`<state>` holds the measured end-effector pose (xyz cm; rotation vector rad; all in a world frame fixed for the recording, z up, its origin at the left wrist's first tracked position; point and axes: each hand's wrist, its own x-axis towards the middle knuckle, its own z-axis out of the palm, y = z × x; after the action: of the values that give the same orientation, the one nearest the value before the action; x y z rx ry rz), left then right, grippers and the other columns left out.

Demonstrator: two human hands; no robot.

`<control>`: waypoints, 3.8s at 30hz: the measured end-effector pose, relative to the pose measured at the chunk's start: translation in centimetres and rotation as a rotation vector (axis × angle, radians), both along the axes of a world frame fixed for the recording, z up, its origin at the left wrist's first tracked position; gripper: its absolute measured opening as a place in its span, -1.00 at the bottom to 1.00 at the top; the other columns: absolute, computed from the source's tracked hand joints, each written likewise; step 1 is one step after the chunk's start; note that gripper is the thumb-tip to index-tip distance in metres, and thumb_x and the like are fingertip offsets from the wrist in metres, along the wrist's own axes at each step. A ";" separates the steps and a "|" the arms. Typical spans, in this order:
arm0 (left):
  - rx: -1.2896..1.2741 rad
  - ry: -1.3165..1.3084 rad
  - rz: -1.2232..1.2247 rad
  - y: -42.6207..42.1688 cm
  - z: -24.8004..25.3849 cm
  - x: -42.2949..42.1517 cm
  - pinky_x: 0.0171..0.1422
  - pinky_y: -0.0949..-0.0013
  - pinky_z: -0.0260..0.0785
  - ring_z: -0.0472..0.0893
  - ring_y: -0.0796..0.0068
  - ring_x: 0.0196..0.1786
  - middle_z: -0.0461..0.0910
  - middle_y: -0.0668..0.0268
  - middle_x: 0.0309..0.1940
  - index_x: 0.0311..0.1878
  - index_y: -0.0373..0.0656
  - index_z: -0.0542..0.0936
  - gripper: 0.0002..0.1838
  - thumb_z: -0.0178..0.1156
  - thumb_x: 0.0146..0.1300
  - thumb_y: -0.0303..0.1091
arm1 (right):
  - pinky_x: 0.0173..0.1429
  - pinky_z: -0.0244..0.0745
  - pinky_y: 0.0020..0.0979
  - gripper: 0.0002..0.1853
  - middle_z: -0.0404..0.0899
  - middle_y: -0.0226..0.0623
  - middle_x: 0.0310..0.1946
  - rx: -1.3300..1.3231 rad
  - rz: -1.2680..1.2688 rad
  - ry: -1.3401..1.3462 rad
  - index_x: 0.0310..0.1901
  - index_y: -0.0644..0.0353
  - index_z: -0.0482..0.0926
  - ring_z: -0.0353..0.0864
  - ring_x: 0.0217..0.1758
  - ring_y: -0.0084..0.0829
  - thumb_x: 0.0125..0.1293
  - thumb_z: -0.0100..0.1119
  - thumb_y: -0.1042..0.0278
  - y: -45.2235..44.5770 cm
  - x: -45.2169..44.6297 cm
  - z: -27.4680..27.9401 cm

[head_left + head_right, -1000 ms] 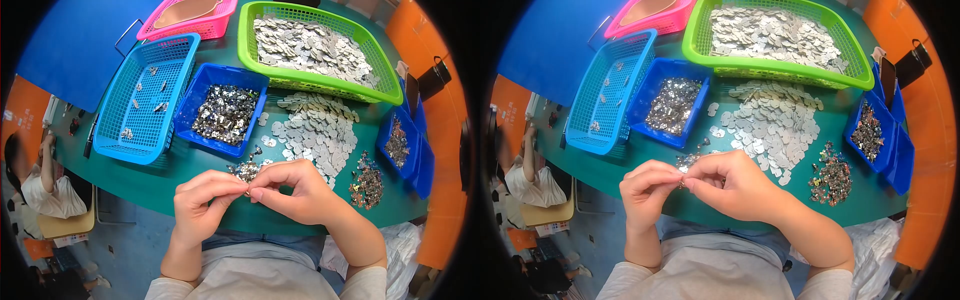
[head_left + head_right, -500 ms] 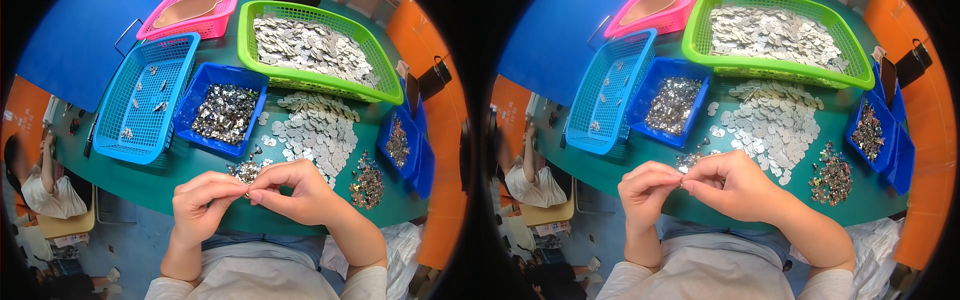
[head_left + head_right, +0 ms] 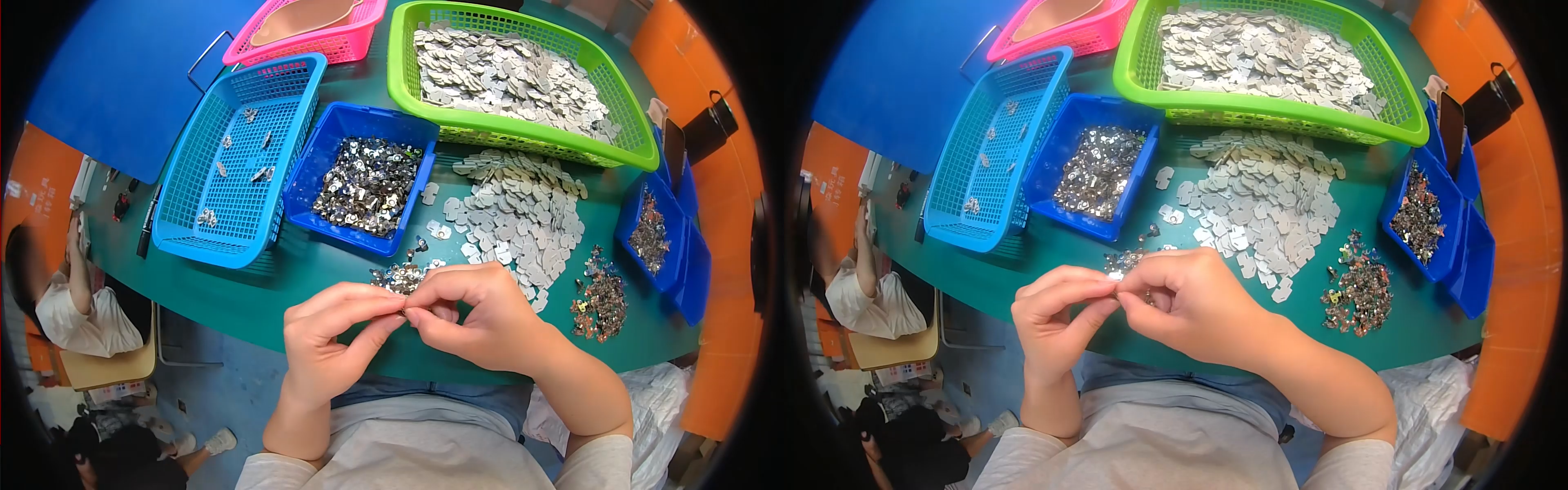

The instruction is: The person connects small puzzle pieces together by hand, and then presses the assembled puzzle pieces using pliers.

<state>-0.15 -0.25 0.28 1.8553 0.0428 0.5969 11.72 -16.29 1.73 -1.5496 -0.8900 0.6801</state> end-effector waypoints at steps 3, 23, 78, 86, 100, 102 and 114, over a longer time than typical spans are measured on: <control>0.041 0.010 -0.010 -0.1 0.0 0.1 -0.10 0.43 0.62 0.73 0.36 -0.18 0.73 0.08 -0.23 -0.17 -0.34 0.75 -0.72 0.40 0.01 -0.78 | -0.40 0.34 -0.57 -0.96 0.61 -0.42 -0.51 -0.025 0.002 -0.018 -0.30 0.32 0.71 0.41 -0.51 -0.68 0.22 0.31 0.58 0.0 0.0 -0.1; 0.418 0.242 0.072 2.4 1.4 -0.7 -0.06 0.28 0.45 0.60 0.27 -0.14 0.67 0.28 -0.23 -0.18 -0.18 0.75 -0.70 0.51 -0.05 -0.51 | -0.23 0.55 -0.24 -0.88 0.63 -0.24 -0.45 -0.182 -0.165 -0.684 -0.33 0.22 0.65 0.65 -0.34 -0.23 0.05 0.30 0.56 -0.4 1.1 -0.9; 0.388 0.313 0.004 2.1 0.6 -0.8 -0.11 0.32 0.40 0.58 0.28 -0.21 0.58 0.20 -0.35 -0.32 -0.31 0.60 -0.92 0.28 0.14 -0.66 | -0.07 0.47 -0.25 -0.80 0.56 -0.29 -0.25 -0.047 0.000 -0.598 -0.18 0.20 0.70 0.54 -0.15 -0.21 0.13 0.43 0.47 0.7 -0.3 -1.6; 0.271 0.236 -0.028 1.3 0.4 -0.2 -0.14 0.38 0.44 0.61 0.34 -0.25 0.63 0.20 -0.33 -0.30 -0.33 0.60 -0.92 0.27 0.15 -0.67 | -0.05 0.41 -0.24 -0.85 0.59 -0.38 -0.31 -0.005 -0.023 -0.626 -0.24 0.13 0.72 0.53 -0.19 -0.27 0.13 0.44 0.45 0.9 -0.4 -2.3; 0.375 0.111 0.027 1.4 -0.3 0.2 -0.16 0.34 0.47 0.64 0.31 -0.28 0.75 0.24 -0.29 -0.16 -0.21 0.77 -0.79 0.40 0.09 -0.59 | -0.08 0.37 -0.26 -0.91 0.60 -0.40 -0.37 -0.044 -0.037 -0.618 -0.31 0.15 0.72 0.53 -0.25 -0.29 0.14 0.42 0.47 0.6 0.3 -1.5; 0.328 0.129 0.027 1.2 -0.3 0.2 -0.16 0.34 0.47 0.64 0.31 -0.26 0.76 0.24 -0.29 -0.17 -0.20 0.78 -0.78 0.42 0.07 -0.57 | -0.08 0.37 -0.26 -0.92 0.60 -0.40 -0.37 -0.037 -0.042 -0.609 -0.30 0.15 0.72 0.54 -0.25 -0.29 0.15 0.41 0.48 0.6 0.3 -1.6; 0.064 0.189 0.096 0.4 -0.5 0.2 -0.27 0.49 0.45 0.60 0.53 -0.37 0.69 0.28 -0.40 -0.26 -0.28 0.73 -0.88 0.40 0.10 -0.61 | -0.11 0.42 -0.24 -0.89 0.62 -0.33 -0.36 -0.059 -0.134 -0.556 -0.27 0.22 0.70 0.58 -0.26 -0.24 0.14 0.39 0.54 0.5 0.3 -1.3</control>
<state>0.09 0.17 -0.22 1.9753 0.2412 0.4917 12.05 -15.84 0.41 -1.8710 -1.1640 0.1731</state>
